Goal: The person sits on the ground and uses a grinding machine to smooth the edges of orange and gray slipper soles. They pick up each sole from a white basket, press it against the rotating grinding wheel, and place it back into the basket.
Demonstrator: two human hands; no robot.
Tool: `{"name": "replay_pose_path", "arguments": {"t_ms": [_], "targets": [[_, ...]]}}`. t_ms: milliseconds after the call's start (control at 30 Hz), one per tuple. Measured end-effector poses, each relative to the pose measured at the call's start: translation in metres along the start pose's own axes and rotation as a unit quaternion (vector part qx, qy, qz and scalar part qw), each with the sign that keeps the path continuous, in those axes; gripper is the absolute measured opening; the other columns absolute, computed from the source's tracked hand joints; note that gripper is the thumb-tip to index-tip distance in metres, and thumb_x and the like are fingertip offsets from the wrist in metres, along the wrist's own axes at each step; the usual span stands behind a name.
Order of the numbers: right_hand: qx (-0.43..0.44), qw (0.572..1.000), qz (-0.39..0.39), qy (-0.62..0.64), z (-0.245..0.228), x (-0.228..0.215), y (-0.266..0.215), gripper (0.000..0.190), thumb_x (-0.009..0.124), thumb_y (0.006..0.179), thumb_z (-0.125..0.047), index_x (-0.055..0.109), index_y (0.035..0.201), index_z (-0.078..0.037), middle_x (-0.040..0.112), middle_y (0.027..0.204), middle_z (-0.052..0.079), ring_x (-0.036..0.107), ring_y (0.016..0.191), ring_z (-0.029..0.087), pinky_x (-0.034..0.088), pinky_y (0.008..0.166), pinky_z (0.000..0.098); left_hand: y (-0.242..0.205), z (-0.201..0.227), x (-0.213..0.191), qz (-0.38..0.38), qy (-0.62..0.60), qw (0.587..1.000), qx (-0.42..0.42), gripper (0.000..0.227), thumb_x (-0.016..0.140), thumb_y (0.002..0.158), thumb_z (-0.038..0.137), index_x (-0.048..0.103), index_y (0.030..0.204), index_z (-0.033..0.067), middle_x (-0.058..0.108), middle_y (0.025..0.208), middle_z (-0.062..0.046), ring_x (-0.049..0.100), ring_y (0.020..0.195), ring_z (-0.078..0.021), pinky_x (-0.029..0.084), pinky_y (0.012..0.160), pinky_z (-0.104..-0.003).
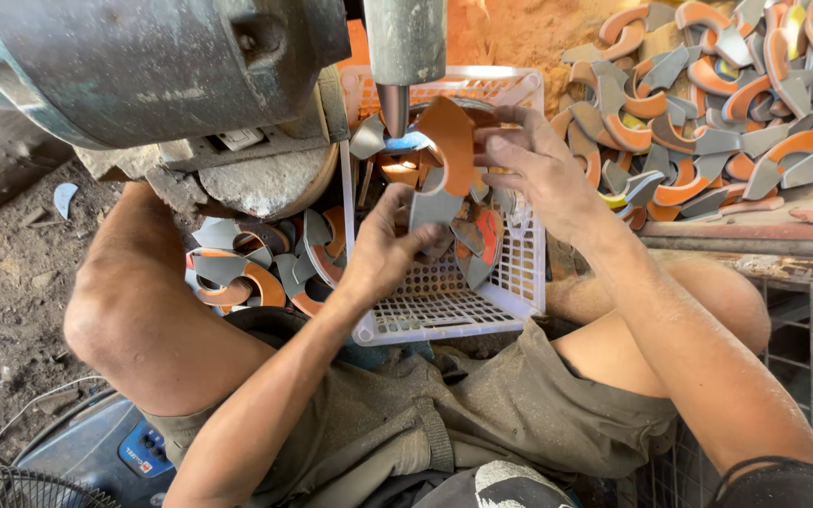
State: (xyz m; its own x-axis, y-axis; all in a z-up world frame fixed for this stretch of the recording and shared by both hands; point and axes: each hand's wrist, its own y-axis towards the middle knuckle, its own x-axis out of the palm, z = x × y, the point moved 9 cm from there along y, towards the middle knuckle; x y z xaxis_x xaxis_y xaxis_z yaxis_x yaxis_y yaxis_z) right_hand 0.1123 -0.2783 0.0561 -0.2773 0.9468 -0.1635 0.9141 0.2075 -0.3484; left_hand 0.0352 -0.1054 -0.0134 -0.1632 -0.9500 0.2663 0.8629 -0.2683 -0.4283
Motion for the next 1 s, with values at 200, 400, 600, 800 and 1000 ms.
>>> {"name": "replay_pose_path", "arguments": {"t_ms": [200, 400, 600, 800, 1000], "targets": [[-0.084, 0.988, -0.092, 0.087, -0.013, 0.021, 0.012, 0.037, 0.067, 0.102, -0.021, 0.060, 0.132, 0.001, 0.067, 0.126, 0.008, 0.061, 0.119, 0.017, 0.048, 0.107, 0.0327, -0.006, 0.017, 0.007, 0.064, 0.246, 0.962, 0.104, 0.028, 0.067, 0.099, 0.014, 0.054, 0.122, 0.0022, 0.075, 0.090, -0.016, 0.074, 0.076, -0.0219, 0.058, 0.065, -0.034], [-0.081, 0.968, -0.144, 0.190, -0.023, 0.034, 0.031, 0.036, 0.069, 0.102, -0.023, 0.062, 0.128, 0.001, 0.071, 0.113, 0.007, 0.066, 0.102, 0.016, 0.054, 0.092, 0.0302, 0.022, 0.001, 0.028, -0.036, 0.040, 0.997, 0.056, 0.043, 0.056, 0.107, 0.027, 0.053, 0.138, -0.0012, 0.078, 0.109, -0.015, 0.077, 0.095, -0.0208, 0.060, 0.077, -0.034], [-0.102, 0.983, -0.134, 0.076, -0.043, 0.040, 0.042, 0.037, 0.070, 0.100, -0.019, 0.063, 0.129, 0.003, 0.072, 0.102, 0.006, 0.067, 0.081, 0.011, 0.055, 0.072, 0.0255, 0.037, 0.004, 0.058, -0.086, -0.119, 0.988, 0.042, 0.044, 0.051, 0.109, 0.026, 0.052, 0.136, -0.0083, 0.076, 0.111, -0.020, 0.076, 0.102, -0.0246, 0.065, 0.086, -0.038], [-0.107, 0.984, -0.123, 0.069, -0.044, 0.047, 0.053, 0.038, 0.073, 0.098, -0.018, 0.065, 0.126, 0.006, 0.070, 0.093, 0.005, 0.062, 0.073, 0.009, 0.051, 0.065, 0.0242, 0.039, 0.013, 0.059, -0.074, -0.151, 0.984, 0.057, 0.042, 0.048, 0.108, 0.024, 0.048, 0.137, -0.0063, 0.074, 0.111, -0.021, 0.077, 0.100, -0.0282, 0.067, 0.084, -0.040], [-0.120, 0.983, -0.122, 0.073, -0.045, 0.046, 0.064, 0.034, 0.074, 0.099, -0.018, 0.066, 0.122, 0.006, 0.067, 0.084, 0.004, 0.060, 0.067, 0.008, 0.050, 0.060, 0.0233, 0.046, 0.019, 0.055, -0.057, -0.158, 0.985, 0.047, 0.044, 0.049, 0.107, 0.023, 0.045, 0.141, -0.0042, 0.073, 0.110, -0.021, 0.076, 0.097, -0.0282, 0.067, 0.081, -0.040]]}}
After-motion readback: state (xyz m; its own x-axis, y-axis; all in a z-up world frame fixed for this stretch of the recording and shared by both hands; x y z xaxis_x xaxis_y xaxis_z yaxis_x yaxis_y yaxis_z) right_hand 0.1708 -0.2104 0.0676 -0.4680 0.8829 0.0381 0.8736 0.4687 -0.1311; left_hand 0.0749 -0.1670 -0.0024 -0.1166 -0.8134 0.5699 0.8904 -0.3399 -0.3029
